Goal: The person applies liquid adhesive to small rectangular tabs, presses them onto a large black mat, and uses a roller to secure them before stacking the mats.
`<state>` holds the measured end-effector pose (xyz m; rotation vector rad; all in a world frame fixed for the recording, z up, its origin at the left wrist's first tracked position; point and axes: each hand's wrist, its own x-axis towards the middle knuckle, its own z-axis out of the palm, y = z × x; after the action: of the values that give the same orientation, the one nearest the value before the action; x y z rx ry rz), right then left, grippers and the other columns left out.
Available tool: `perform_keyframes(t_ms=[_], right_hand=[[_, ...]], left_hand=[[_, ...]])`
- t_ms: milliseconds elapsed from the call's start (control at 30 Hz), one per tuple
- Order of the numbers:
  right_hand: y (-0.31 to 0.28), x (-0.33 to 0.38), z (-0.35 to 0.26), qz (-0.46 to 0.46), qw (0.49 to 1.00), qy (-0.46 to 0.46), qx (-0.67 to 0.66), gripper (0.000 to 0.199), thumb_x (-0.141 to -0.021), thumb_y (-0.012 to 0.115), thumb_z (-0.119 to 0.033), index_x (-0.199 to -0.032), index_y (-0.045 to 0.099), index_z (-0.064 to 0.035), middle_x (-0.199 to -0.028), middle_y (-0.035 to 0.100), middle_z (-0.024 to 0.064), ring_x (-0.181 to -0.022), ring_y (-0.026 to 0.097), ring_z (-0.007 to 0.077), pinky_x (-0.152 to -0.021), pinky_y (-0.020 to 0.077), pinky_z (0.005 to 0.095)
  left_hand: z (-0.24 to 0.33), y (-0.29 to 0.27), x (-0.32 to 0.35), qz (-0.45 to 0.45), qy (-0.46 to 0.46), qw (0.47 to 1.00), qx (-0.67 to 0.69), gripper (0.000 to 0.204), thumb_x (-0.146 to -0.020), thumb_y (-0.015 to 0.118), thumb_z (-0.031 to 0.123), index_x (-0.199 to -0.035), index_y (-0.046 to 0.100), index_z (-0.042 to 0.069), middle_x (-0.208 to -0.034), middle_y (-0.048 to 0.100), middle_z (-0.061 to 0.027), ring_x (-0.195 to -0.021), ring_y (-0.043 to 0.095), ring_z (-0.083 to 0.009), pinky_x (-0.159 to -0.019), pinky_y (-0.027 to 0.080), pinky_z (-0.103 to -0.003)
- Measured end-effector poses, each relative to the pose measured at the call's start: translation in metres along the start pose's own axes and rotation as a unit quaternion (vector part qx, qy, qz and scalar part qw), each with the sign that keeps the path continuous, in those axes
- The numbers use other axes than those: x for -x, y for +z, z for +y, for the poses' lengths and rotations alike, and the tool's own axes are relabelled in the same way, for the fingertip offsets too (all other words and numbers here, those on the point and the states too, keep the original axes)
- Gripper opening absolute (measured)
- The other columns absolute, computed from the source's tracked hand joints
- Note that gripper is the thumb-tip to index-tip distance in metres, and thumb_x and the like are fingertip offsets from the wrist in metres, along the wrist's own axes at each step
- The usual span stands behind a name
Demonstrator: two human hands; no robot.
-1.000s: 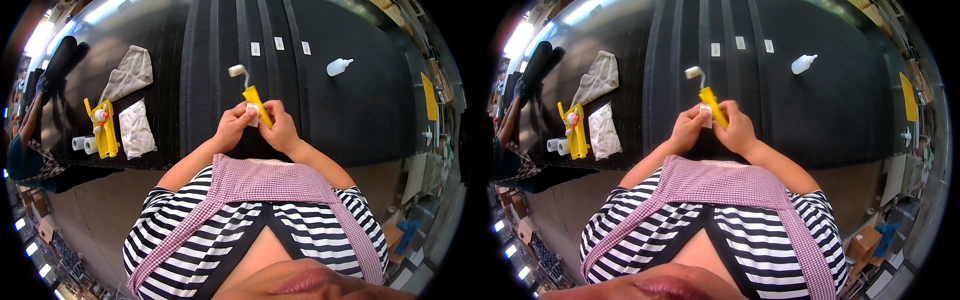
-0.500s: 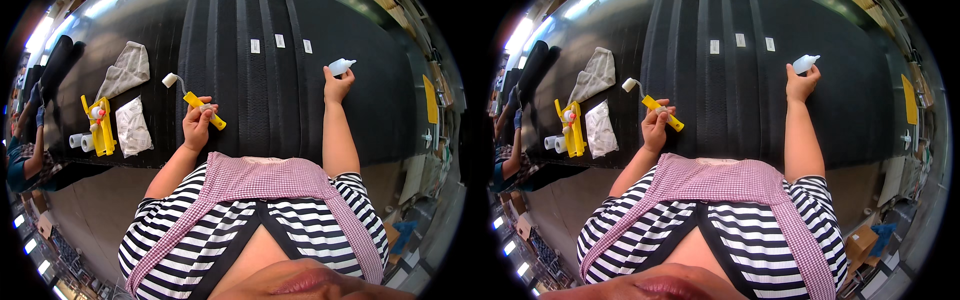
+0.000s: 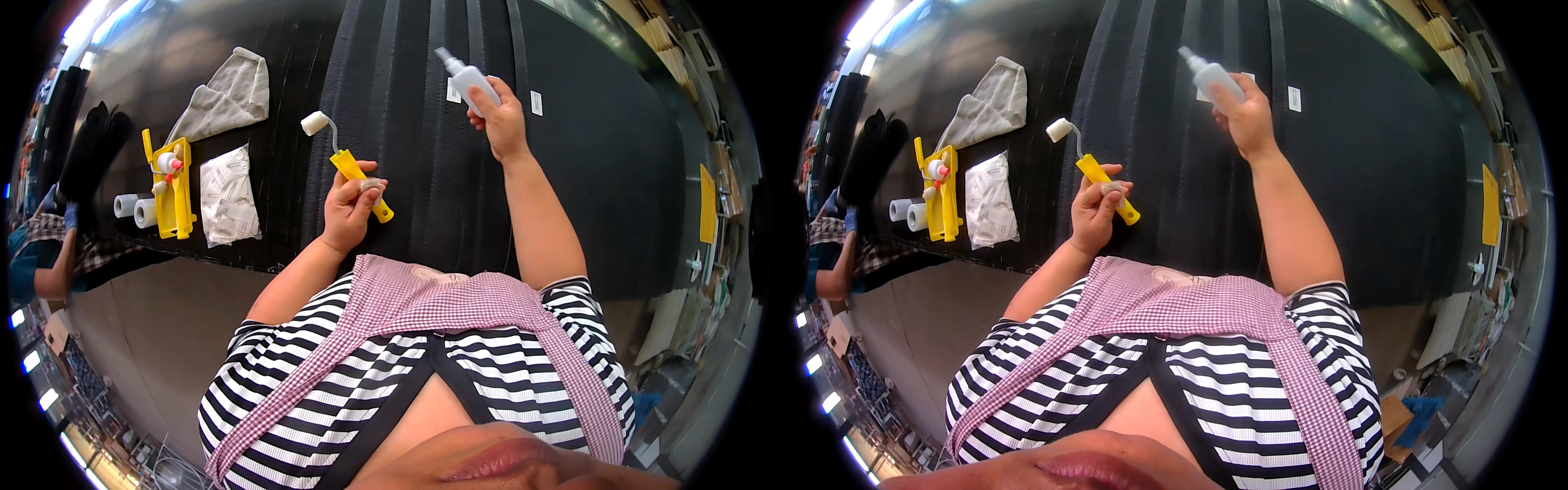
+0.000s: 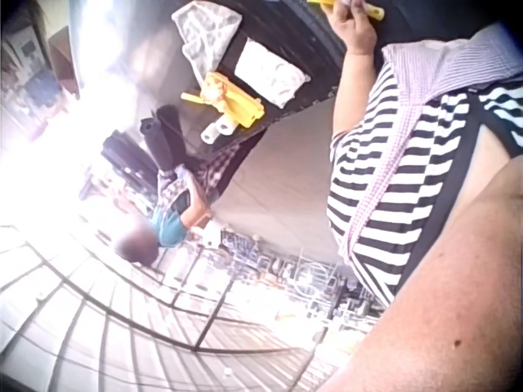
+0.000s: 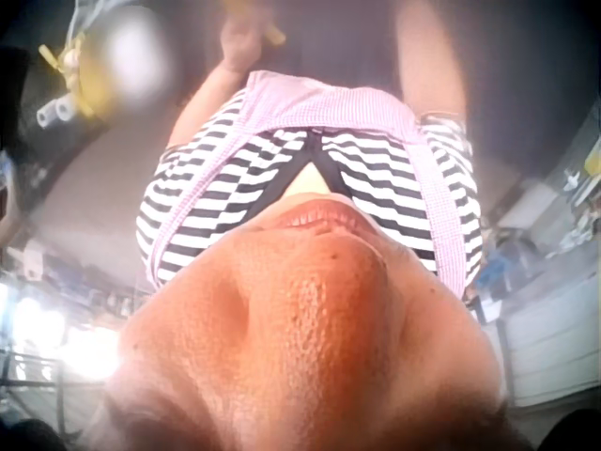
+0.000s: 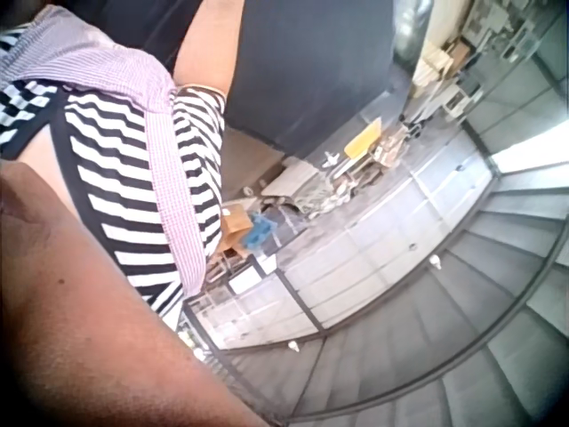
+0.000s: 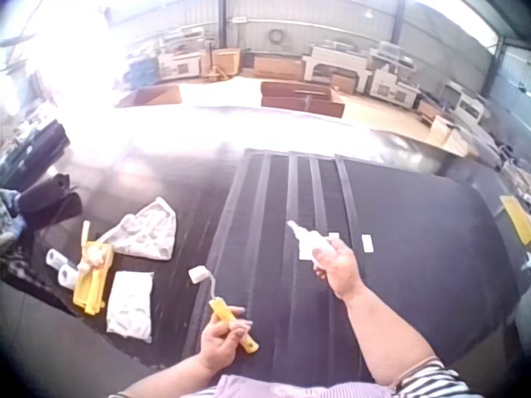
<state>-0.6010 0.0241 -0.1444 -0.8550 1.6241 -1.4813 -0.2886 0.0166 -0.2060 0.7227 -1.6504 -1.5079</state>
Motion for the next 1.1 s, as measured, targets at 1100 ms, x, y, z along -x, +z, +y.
perform_keyframes(t_ms=[1100], right_hand=[[0.069,-0.086,0.05,0.12,0.949,-0.21,0.202,0.045,-0.082,0.073,-0.051,-0.085,0.076,-0.0062,-0.083,0.073,0.0148,-0.081,0.07,0.0332,-0.08,0.0537,0.0427]], left_hand=[[-0.002,-0.003,-0.001,-0.003,0.027,0.999,-0.038,0.01,-0.093,0.07,0.013,-0.098,0.071,0.005,-0.125,0.058,-0.0127,-0.099,0.062,-0.0214,-0.088,0.052,-0.034]])
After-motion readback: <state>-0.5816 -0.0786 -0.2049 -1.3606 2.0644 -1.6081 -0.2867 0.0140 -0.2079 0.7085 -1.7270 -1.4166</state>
